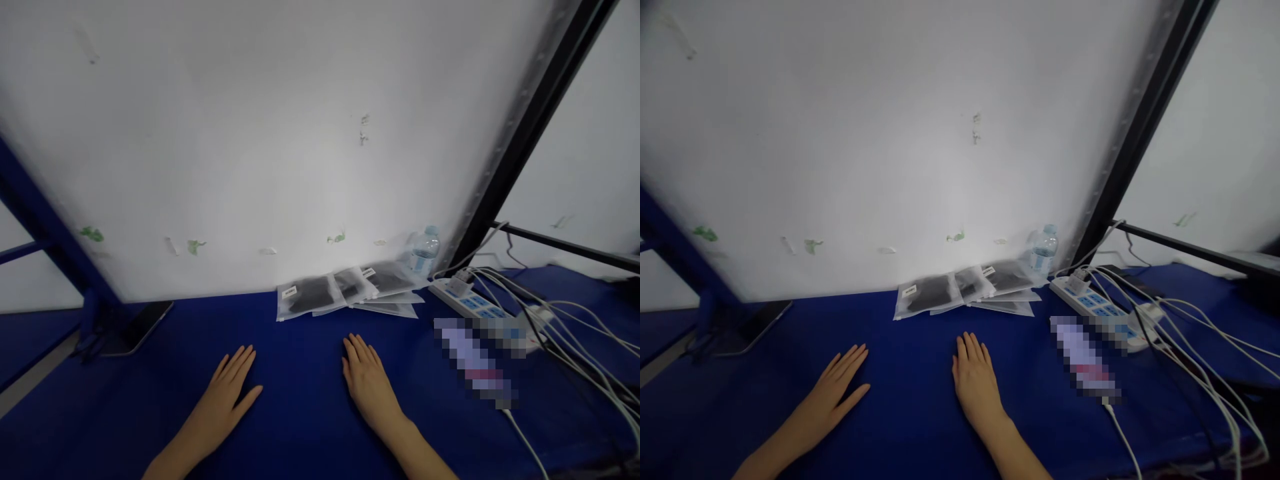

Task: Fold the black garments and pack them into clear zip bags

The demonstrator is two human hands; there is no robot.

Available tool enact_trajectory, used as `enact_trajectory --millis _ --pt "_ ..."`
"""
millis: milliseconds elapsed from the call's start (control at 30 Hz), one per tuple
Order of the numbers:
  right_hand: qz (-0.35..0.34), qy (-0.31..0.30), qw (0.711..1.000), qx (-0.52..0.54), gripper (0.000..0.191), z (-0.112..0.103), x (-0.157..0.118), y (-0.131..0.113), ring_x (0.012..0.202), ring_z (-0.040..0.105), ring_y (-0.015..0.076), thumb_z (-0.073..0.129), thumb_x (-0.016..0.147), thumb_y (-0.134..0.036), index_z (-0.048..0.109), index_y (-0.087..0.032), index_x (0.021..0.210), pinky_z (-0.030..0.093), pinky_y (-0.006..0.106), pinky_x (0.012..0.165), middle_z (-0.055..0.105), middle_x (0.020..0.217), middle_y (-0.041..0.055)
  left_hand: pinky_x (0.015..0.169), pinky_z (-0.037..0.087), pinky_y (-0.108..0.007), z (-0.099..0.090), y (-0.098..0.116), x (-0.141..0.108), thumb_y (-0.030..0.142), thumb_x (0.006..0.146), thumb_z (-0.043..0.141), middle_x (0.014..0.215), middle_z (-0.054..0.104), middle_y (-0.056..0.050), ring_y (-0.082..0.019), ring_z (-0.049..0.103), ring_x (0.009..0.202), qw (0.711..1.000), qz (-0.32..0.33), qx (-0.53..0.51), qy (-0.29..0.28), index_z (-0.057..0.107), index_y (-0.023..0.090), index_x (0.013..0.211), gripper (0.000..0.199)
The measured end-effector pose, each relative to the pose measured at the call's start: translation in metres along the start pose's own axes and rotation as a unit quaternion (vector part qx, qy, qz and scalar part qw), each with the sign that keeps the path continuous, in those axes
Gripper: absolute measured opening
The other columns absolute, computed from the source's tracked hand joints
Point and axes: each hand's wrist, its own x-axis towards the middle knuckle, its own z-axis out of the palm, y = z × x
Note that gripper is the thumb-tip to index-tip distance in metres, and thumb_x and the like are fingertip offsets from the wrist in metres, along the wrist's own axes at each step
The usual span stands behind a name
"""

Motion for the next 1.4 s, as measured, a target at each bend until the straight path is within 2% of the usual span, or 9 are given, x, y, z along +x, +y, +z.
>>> enact_trajectory --millis 367,533,900,1400 --pt "-0.006 -0.001 1.000 -0.021 0.045 0.003 0.000 0.002 0.128 0.049 0.0295 0.029 0.097 -0.029 0.056 -0.011 0.129 0.041 0.049 0.104 0.056 0.134 0.0176 0.115 0.027 -0.050 -0.004 0.003 -0.002 0.047 0.097 0.039 0.154 0.031 -0.001 -0.024 0.027 0.141 1.000 -0.004 -0.012 -0.009 0.019 0.030 0.151 0.060" --pt "-0.012 0.000 1.000 -0.003 0.044 0.002 0.000 0.004 0.129 0.047 0.0298 0.032 0.096 -0.030 0.055 -0.014 0.129 0.041 0.049 0.104 0.055 0.135 0.0166 0.116 0.024 -0.050 -0.006 0.004 -0.003 0.048 0.097 0.038 0.155 0.029 -0.002 -0.023 0.025 0.142 1.000 -0.003 -0.015 -0.019 0.019 0.029 0.151 0.060" --pt "-0.001 -0.021 0.999 -0.030 0.046 -0.003 0.001 0.000 0.129 0.048 0.0290 0.029 0.098 -0.029 0.055 -0.007 0.129 0.041 0.047 0.104 0.054 0.135 0.0184 0.116 0.024 -0.051 -0.009 0.008 -0.002 0.047 0.097 0.039 0.154 0.031 -0.002 -0.025 0.027 0.141 0.999 -0.009 -0.035 -0.017 0.020 0.029 0.151 0.059" --pt "-0.015 0.005 1.000 -0.026 0.046 -0.001 -0.001 0.001 0.128 0.049 0.0285 0.029 0.099 -0.030 0.056 -0.008 0.128 0.042 0.047 0.104 0.056 0.134 0.0185 0.116 0.022 -0.051 -0.013 0.009 -0.001 0.049 0.098 0.037 0.155 0.030 -0.004 -0.024 0.024 0.142 0.999 -0.012 -0.027 -0.036 0.022 0.026 0.150 0.060"
